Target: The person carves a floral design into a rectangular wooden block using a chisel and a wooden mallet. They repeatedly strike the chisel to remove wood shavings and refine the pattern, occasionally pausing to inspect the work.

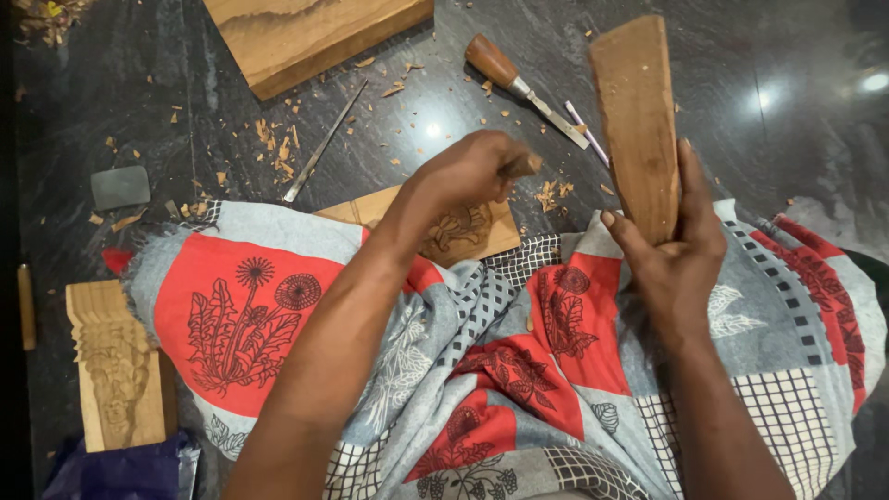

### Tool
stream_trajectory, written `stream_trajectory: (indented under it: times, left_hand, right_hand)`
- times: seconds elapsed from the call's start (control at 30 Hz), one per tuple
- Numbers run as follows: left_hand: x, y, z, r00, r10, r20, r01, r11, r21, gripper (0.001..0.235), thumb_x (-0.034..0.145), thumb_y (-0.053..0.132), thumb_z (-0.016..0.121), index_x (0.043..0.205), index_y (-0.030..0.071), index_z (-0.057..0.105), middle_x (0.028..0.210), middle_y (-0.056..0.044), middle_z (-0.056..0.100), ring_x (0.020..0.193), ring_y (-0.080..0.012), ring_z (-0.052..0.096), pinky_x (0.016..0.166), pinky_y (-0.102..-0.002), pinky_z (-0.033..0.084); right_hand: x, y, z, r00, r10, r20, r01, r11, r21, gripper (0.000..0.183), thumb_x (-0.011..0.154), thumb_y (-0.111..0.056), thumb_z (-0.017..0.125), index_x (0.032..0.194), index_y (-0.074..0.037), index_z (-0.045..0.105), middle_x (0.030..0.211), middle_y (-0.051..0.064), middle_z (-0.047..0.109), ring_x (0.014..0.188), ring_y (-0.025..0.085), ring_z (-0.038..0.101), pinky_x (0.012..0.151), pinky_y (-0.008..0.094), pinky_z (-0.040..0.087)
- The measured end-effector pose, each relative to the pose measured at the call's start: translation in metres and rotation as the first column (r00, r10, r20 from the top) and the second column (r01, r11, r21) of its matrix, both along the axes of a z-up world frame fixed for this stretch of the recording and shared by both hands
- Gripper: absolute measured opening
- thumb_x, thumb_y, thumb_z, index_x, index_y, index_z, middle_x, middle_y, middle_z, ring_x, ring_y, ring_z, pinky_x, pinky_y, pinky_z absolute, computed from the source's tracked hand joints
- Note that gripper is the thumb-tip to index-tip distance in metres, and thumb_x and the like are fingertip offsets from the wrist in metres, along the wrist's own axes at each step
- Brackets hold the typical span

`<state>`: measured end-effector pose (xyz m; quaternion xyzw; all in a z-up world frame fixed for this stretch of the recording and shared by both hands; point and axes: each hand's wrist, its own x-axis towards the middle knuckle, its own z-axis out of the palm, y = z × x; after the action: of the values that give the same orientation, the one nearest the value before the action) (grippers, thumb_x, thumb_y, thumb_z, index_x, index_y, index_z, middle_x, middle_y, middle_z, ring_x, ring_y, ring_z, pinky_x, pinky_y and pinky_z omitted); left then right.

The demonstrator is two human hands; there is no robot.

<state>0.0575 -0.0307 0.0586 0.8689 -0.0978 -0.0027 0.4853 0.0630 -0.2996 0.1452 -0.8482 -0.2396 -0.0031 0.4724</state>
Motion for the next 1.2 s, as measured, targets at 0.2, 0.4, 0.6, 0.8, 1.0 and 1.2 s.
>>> stream_trajectory:
  times: [0.2,0.4,0.6,0.8,1.0,1.2]
  left_hand:
    - [0.005,-0.004,-0.001,0.917,-0.02,-0.399,0.047,0.997,0.057,0.012,0.077,0.0,0.067,0.084,0.004,0.058,0.07,-0.004,0.057,0.065,-0.0152,0.055,0.056,-0.039,0.05]
    - [0.023,-0.006,-0.009,0.976,-0.091,-0.199,0.132,0.971,0.202,0.01,0.071,0.005,0.069,0.08,0.005,0.066,0.075,-0.017,0.065,0.069,-0.0293,0.065,0.061,-0.044,0.048]
    - [0.031,-0.008,-0.027,0.974,-0.175,-0.143,0.208,0.94,0.27,0.011,0.069,0.001,0.066,0.078,0.001,0.062,0.077,-0.021,0.065,0.07,-0.0357,0.064,0.061,-0.045,0.047]
    - [0.03,-0.008,-0.019,0.966,-0.167,-0.195,0.21,0.951,0.227,0.011,0.068,0.0,0.067,0.078,0.002,0.063,0.076,-0.019,0.067,0.069,-0.0335,0.066,0.061,-0.045,0.047]
    - [0.033,-0.013,-0.021,0.971,-0.172,-0.167,0.209,0.947,0.243,0.014,0.068,-0.002,0.068,0.08,0.005,0.07,0.079,-0.018,0.071,0.077,-0.0341,0.07,0.063,-0.047,0.049]
    - [0.035,-0.013,-0.02,0.958,-0.144,-0.249,0.213,0.937,0.277,0.014,0.068,-0.001,0.068,0.08,0.005,0.07,0.08,-0.02,0.072,0.081,-0.0329,0.072,0.066,-0.046,0.052]
  right_hand:
    - [-0.034,0.006,-0.019,0.978,-0.063,-0.199,0.046,0.995,-0.092,0.088,0.091,-0.005,0.076,0.164,-0.013,0.028,0.147,0.017,0.062,0.119,0.023,0.069,0.097,0.034,0.06]
    - [-0.043,0.022,-0.011,0.949,-0.085,-0.304,0.094,0.995,0.016,0.089,0.088,-0.006,0.073,0.162,-0.006,0.025,0.146,0.019,0.058,0.116,0.022,0.067,0.091,0.032,0.059]
    - [-0.049,0.019,-0.023,0.935,-0.09,-0.342,0.114,0.992,0.051,0.086,0.089,-0.004,0.073,0.162,-0.002,0.026,0.145,0.018,0.058,0.119,0.021,0.064,0.096,0.031,0.055]
    - [-0.049,0.02,-0.026,0.944,-0.043,-0.327,0.078,0.993,0.093,0.084,0.089,-0.004,0.073,0.16,0.0,0.029,0.146,0.016,0.057,0.124,0.021,0.062,0.098,0.03,0.054]
    - [-0.051,0.021,-0.025,0.92,-0.059,-0.388,0.111,0.987,0.113,0.084,0.087,-0.006,0.073,0.159,0.0,0.03,0.137,0.015,0.061,0.114,0.019,0.063,0.092,0.029,0.054]
    - [-0.055,0.019,-0.028,0.911,-0.145,-0.386,0.19,0.978,0.081,0.081,0.09,-0.01,0.072,0.16,-0.002,0.032,0.133,0.015,0.064,0.11,0.019,0.065,0.089,0.029,0.056]
